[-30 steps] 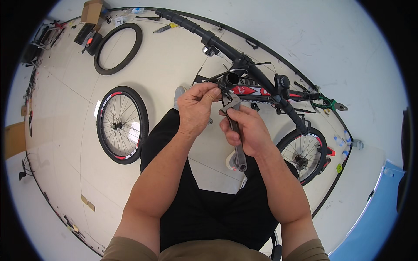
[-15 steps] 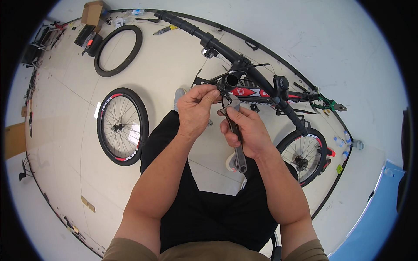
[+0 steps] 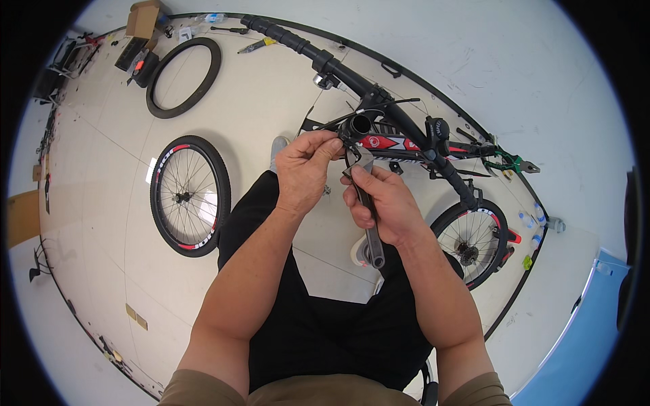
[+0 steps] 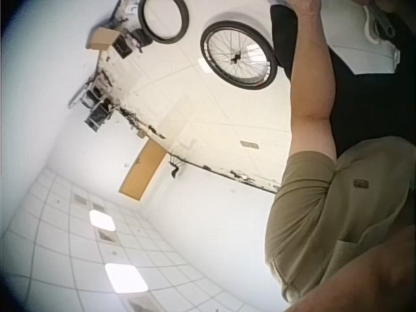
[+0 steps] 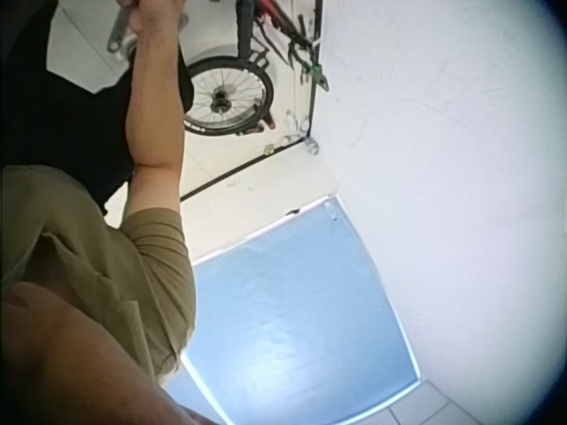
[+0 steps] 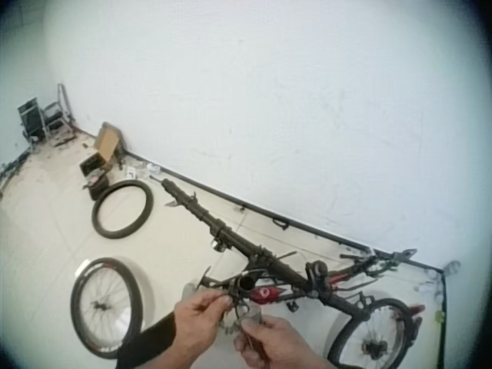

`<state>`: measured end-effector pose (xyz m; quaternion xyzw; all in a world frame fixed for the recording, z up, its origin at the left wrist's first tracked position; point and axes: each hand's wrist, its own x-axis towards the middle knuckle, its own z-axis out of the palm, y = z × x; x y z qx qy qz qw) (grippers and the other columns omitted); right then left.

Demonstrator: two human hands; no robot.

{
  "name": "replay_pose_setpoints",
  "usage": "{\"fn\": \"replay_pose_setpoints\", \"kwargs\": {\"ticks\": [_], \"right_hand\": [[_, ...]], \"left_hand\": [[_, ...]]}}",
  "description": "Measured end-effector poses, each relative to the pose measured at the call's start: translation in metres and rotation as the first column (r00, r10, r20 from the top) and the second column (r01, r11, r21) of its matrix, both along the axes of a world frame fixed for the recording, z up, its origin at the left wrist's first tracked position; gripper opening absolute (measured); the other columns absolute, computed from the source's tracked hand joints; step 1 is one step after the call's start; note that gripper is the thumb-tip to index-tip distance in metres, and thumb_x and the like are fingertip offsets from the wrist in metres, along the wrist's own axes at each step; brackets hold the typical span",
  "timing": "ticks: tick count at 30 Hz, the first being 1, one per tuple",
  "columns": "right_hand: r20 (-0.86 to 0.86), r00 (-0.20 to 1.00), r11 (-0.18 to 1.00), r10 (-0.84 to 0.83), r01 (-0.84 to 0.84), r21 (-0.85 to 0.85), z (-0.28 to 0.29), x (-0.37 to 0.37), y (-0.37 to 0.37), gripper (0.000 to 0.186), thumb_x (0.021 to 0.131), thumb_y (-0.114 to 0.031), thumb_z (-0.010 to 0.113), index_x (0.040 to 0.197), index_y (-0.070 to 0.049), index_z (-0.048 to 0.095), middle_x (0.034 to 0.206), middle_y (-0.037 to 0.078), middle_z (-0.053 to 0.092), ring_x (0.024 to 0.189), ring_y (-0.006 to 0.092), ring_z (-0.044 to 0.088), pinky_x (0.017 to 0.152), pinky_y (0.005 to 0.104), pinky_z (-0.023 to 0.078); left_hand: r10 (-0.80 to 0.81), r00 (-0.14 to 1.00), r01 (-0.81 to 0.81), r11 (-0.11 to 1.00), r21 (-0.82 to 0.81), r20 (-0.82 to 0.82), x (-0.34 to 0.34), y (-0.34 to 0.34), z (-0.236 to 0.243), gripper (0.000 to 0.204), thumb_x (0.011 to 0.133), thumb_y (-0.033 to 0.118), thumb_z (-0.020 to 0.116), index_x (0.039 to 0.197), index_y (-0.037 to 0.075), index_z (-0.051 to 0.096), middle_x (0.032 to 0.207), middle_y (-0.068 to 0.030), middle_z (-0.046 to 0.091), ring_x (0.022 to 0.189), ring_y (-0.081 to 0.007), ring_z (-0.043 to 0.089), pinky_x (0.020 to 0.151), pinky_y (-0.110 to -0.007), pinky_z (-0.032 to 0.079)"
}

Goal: The person uses a wrench to tighten a bolt on the bicycle handlebar stem while the bike is upside down. The person repeatedly adjusts the wrench and applies torque to secure the component.

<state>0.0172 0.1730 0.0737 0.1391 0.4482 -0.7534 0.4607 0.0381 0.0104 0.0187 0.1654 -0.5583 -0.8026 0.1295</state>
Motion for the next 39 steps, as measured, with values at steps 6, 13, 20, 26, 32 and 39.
{"fn": "replay_pose_setpoints", "kwargs": {"ticks": [6, 13, 20, 26, 32, 39], "right_hand": [[-0.007, 1.000, 0.994, -0.006, 0.007, 0.113, 0.0032, 0.0004, -0.0061, 0.029, 0.101, -0.030, 0.064, 0.095, -0.002, 0.059, 0.073, 0.009, 0.063, 0.049, 0.0114, 0.049, 0.042, 0.0264, 0.033], [0.040, 0.998, 0.997, -0.051, 0.053, -0.050, 0.0042, 0.0014, -0.0032, 0.021, 0.102, -0.024, 0.060, 0.099, -0.003, 0.058, 0.074, 0.010, 0.063, 0.050, 0.0114, 0.049, 0.042, 0.0262, 0.033], [-0.011, 0.999, 0.999, -0.035, 0.035, 0.008, -0.0047, 0.0040, -0.0036, 0.022, 0.103, -0.025, 0.061, 0.097, -0.004, 0.059, 0.073, 0.009, 0.063, 0.049, 0.0126, 0.052, 0.042, 0.0267, 0.034], [-0.030, 0.999, 0.993, -0.024, 0.028, 0.113, -0.0025, 0.0036, -0.0069, 0.022, 0.103, -0.025, 0.061, 0.096, -0.003, 0.059, 0.074, 0.010, 0.064, 0.049, 0.0128, 0.052, 0.042, 0.0269, 0.035], [-0.005, 0.997, 0.996, -0.078, 0.078, -0.034, -0.0020, 0.0048, -0.0041, 0.019, 0.103, -0.021, 0.060, 0.097, -0.002, 0.059, 0.077, 0.010, 0.063, 0.050, 0.0120, 0.050, 0.042, 0.0269, 0.033], [-0.041, 0.997, 0.996, -0.071, 0.073, 0.051, -0.0049, 0.0067, -0.0061, 0.019, 0.101, -0.020, 0.063, 0.096, -0.003, 0.059, 0.074, 0.009, 0.063, 0.048, 0.0117, 0.050, 0.042, 0.0266, 0.033]], "left_hand": [[0.005, 1.000, -0.005, 1.000, -0.015, 0.025, 0.0002, -0.0001, 0.0037, 0.010, 0.093, -0.003, 0.069, 0.102, -0.004, 0.071, 0.090, -0.0081, 0.073, 0.081, -0.0123, 0.068, 0.076, -0.025, 0.056], [0.003, 1.000, -0.003, 1.000, 0.005, -0.004, 0.0002, -0.0002, 0.0011, 0.010, 0.093, -0.003, 0.068, 0.103, -0.004, 0.071, 0.090, -0.0081, 0.073, 0.082, -0.0128, 0.069, 0.076, -0.026, 0.057], [0.010, 1.000, -0.010, 1.000, 0.001, 0.015, 0.0000, 0.0007, 0.0036, 0.010, 0.093, -0.003, 0.068, 0.102, -0.004, 0.071, 0.090, -0.0082, 0.073, 0.082, -0.0130, 0.069, 0.077, -0.027, 0.057], [0.004, 1.000, -0.004, 1.000, -0.013, 0.016, 0.0002, -0.0002, 0.0028, 0.010, 0.093, -0.002, 0.069, 0.102, -0.004, 0.071, 0.089, -0.0080, 0.073, 0.081, -0.0128, 0.068, 0.076, -0.026, 0.057], [0.010, 1.000, -0.010, 1.000, 0.001, 0.016, 0.0002, 0.0010, 0.0016, 0.010, 0.093, -0.002, 0.069, 0.103, -0.004, 0.071, 0.089, -0.0075, 0.073, 0.082, -0.0125, 0.068, 0.076, -0.026, 0.057], [0.010, 1.000, -0.010, 1.000, 0.010, -0.012, 0.0002, 0.0009, -0.0006, 0.010, 0.093, -0.002, 0.069, 0.103, -0.003, 0.071, 0.089, -0.0075, 0.073, 0.081, -0.0125, 0.068, 0.076, -0.026, 0.056]]}}
